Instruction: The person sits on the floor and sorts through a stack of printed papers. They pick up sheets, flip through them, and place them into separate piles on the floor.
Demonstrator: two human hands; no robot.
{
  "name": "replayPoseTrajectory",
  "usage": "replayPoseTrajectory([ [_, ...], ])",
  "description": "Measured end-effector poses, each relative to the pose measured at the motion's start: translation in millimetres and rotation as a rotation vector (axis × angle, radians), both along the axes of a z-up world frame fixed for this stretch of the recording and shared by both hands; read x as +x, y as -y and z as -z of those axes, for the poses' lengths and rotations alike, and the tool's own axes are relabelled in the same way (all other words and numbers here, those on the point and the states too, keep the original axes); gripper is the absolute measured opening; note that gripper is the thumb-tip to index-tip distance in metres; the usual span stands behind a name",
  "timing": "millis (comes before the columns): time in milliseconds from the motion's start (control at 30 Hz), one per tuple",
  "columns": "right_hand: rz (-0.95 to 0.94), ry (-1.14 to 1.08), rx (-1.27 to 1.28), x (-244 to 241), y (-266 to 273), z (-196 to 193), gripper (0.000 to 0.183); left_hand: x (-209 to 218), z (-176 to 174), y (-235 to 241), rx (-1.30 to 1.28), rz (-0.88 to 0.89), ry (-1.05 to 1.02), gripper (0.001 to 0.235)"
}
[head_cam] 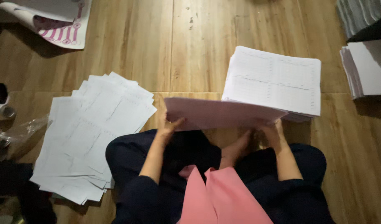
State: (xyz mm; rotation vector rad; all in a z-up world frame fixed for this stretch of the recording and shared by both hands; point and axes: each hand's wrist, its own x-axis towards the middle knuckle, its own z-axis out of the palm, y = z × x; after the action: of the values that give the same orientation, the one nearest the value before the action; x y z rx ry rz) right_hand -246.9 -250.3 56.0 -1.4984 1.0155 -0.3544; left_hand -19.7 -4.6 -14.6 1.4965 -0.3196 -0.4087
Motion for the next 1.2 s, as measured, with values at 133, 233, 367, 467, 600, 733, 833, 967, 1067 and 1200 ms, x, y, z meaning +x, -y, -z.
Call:
replayPoseTrajectory([
  [133,0.059,0.080,-0.095,1.8,16.1,51.7,0.042,-11.1,3.3,12.3,-0.111,0.041,-0.068,0.061],
  [233,0.084,0.050,-0.018,8.6,4.6,-0.6,0.033,-10.7,0.7,10.8,-0.101,0.058,-0.113,0.043],
  [367,0.106,-0.287,-0.043,14.1,11.2,-34.5,0.075,0.5,-2.9,-8.1,-0.007,0.076,-0.087,0.040],
  [467,-0.097,0.313,-0.250,-22.9,16.0,19.1,0.033,-7.3,-6.9,-19.3,-0.037,0.156,-0.010,0.048],
  [600,-0.042,0.213,-0.146,-23.9,11.3,48.3,0.026,-25.8,-10.4,-6.8,0.172,0.104,0.029,0.053],
  [733,-0.048,-0.169,-0.115,-6.8,2.0,-2.8,0.055,-24.7,-0.9,3.7,0.073,0.012,-0.096,0.040],
  [833,-0.017,-0.222,-0.140,6.0,1.3,-18.1,0.057,-19.9,-16.0,4.9,0.017,-0.022,-0.143,0.032],
  [967,0.033,-0.013,-0.135,0.4,6.7,13.0,0.030,-9.7,-20.7,-4.9,0.050,0.007,-0.027,0.036],
  [1067,0.040,-0.047,-0.018,16.6,10.4,30.2,0.053,-16.1,-11.6,1.8,0.486,0.014,-0.008,0.045],
  [1200,0.092,-0.110,-0.229,5.1,8.8,74.2,0.018,-12.7,-0.3,-0.2,0.626,0.021,0.002,0.048],
])
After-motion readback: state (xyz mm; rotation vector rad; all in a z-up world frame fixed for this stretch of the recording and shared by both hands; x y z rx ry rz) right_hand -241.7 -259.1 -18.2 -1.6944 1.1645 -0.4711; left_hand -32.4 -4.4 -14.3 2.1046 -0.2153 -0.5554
